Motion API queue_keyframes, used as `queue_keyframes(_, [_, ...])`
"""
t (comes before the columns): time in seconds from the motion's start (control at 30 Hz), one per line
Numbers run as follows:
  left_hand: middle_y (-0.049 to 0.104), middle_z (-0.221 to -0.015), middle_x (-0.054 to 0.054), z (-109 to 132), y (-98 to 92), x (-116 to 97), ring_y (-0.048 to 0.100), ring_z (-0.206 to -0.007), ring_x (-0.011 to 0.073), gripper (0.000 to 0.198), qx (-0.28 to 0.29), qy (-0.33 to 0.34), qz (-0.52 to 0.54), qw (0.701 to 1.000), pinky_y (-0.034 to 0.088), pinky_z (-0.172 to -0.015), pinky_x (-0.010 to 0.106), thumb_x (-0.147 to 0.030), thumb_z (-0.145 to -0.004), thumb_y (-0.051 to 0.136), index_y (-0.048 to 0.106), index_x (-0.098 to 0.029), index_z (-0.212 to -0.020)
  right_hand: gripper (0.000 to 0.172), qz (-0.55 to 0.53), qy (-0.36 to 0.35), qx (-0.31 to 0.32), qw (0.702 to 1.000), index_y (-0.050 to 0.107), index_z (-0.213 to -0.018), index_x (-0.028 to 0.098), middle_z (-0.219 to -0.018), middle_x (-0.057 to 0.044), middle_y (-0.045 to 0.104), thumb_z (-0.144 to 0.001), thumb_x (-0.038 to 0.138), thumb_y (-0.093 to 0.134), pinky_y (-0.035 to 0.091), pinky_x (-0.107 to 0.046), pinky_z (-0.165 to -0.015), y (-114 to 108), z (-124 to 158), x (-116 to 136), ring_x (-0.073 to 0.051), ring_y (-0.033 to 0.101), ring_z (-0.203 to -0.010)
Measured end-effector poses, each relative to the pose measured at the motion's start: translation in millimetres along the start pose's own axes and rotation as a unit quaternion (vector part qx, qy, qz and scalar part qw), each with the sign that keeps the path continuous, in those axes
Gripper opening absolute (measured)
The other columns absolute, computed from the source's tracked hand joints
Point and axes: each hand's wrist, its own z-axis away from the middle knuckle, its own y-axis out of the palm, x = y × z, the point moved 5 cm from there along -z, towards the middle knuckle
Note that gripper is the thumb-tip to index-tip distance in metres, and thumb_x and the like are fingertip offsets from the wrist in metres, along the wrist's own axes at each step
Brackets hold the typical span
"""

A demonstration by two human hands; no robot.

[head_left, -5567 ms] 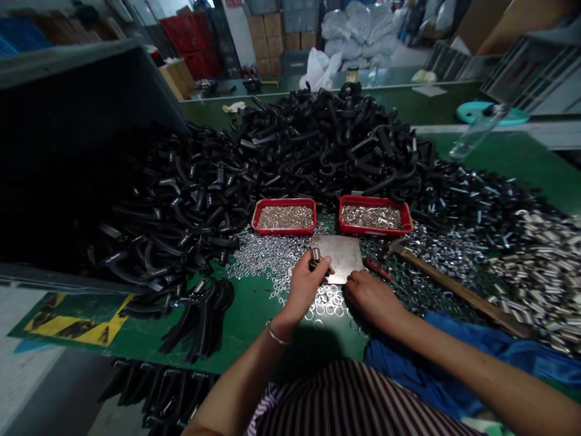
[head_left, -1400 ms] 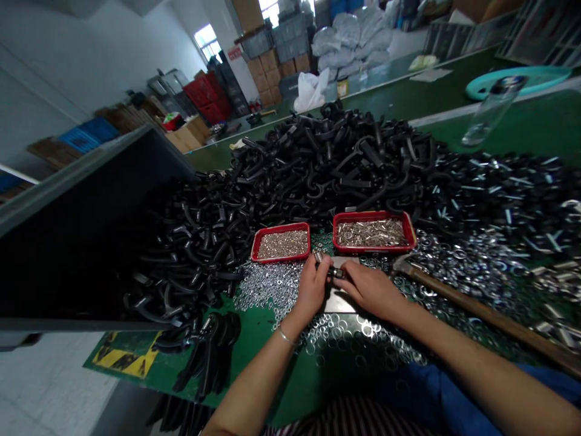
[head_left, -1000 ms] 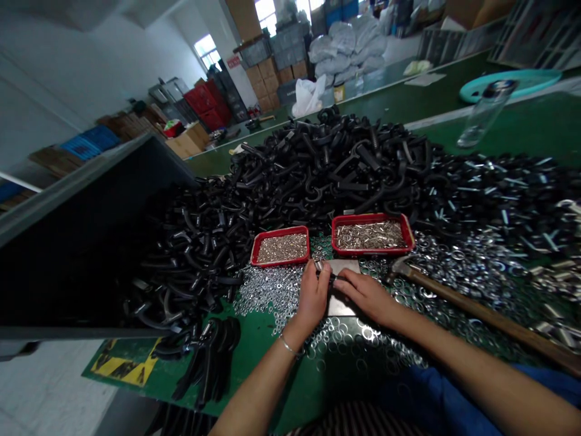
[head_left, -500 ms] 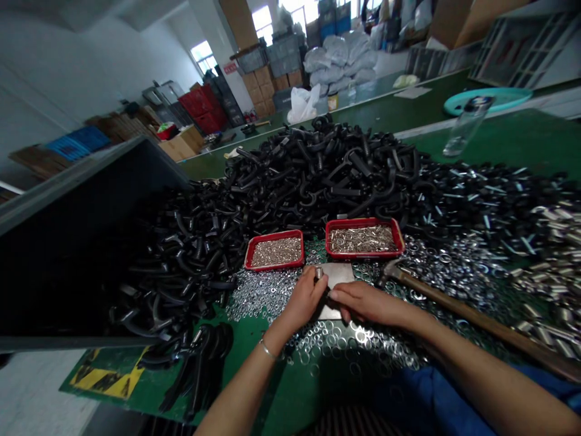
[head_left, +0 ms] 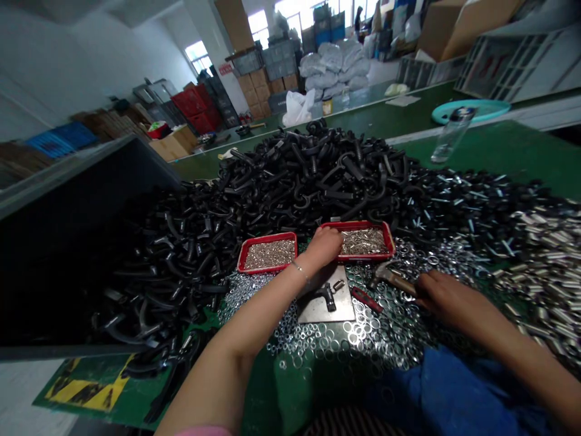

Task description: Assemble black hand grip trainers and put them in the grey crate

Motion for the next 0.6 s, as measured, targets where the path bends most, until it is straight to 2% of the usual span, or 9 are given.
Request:
queue_keyframes(0.1, [0.071,-0.089,0.016,-28.5,11.4,6.3,0.065,-0.094,0.0297,0.012,0.046,-0.001,-0.026,0.999,0.04,-0.093,0.042,-0.005,-0.079,0.062,0.072,-0.012,-0.078,0.015,-0.018,-0.002,-0.007,1.0,0.058,-0.084,0.02,-0.083,-0.01,0.062,-0.088,0.034,0.054,0.045,-0.036,-0.069,2.9,1.0,3.4,-0.025,0.058,-0.075])
queue_keyframes(0.2, [0.073,-0.087,0.017,-31.0,16.8,6.7,0.066,-0.092,0.0296,0.013,0.038,0.004,-0.029,0.999,0.04,-0.094,0.043,-0.004,-0.077,0.062,0.073,-0.011,-0.079,0.018,-0.056,0.013,-0.011,0.998,0.055,-0.085,0.02,-0.085,-0.009,0.062,-0.09,0.038,0.053,0.046,-0.035,-0.069,-5.2,4.0,7.2,-0.024,0.059,-0.078])
queue_keyframes(0.3, [0.072,-0.096,0.019,-19.5,16.5,6.3,0.065,-0.097,0.0286,0.019,0.009,0.006,-0.033,0.999,0.039,-0.096,0.042,-0.008,-0.084,0.056,0.073,-0.01,-0.091,0.02,-0.069,0.031,-0.03,0.997,0.05,-0.086,0.021,-0.089,-0.01,0.062,-0.09,0.041,0.052,0.047,-0.034,-0.068,-18.0,12.6,10.2,-0.024,0.06,-0.081])
queue_keyframes(0.37, [0.071,-0.101,0.017,-13.0,15.9,5.9,0.064,-0.099,0.027,0.023,-0.01,0.004,-0.032,0.999,0.039,-0.096,0.042,-0.01,-0.088,0.051,0.072,-0.012,-0.098,0.022,-0.082,0.038,-0.027,0.996,0.049,-0.089,0.022,-0.088,-0.009,0.062,-0.091,0.043,0.05,0.046,-0.033,-0.064,-22.9,17.1,14.1,-0.023,0.061,-0.077])
queue_keyframes(0.5, [0.072,-0.093,0.011,-11.4,13.5,4.3,0.064,-0.096,0.0248,0.019,-0.052,-0.012,0.009,0.999,0.039,-0.096,0.041,-0.012,-0.09,0.05,0.069,-0.016,-0.092,0.025,-0.156,0.072,0.002,0.985,0.048,-0.101,0.022,-0.078,-0.004,0.064,-0.095,0.046,0.046,0.043,-0.03,-0.055,-26.3,10.4,30.2,-0.02,0.06,-0.061])
queue_keyframes(0.6, [0.071,-0.092,0.008,-5.4,3.0,7.7,0.063,-0.094,0.0229,0.011,-0.116,-0.051,0.111,0.986,0.041,-0.092,0.038,-0.016,-0.089,0.055,0.066,-0.017,-0.088,0.028,-0.22,0.086,-0.038,0.971,0.049,-0.108,0.022,-0.085,-0.005,0.067,-0.094,0.046,0.05,0.045,-0.029,-0.059,-37.7,-6.3,49.5,-0.02,0.063,-0.066])
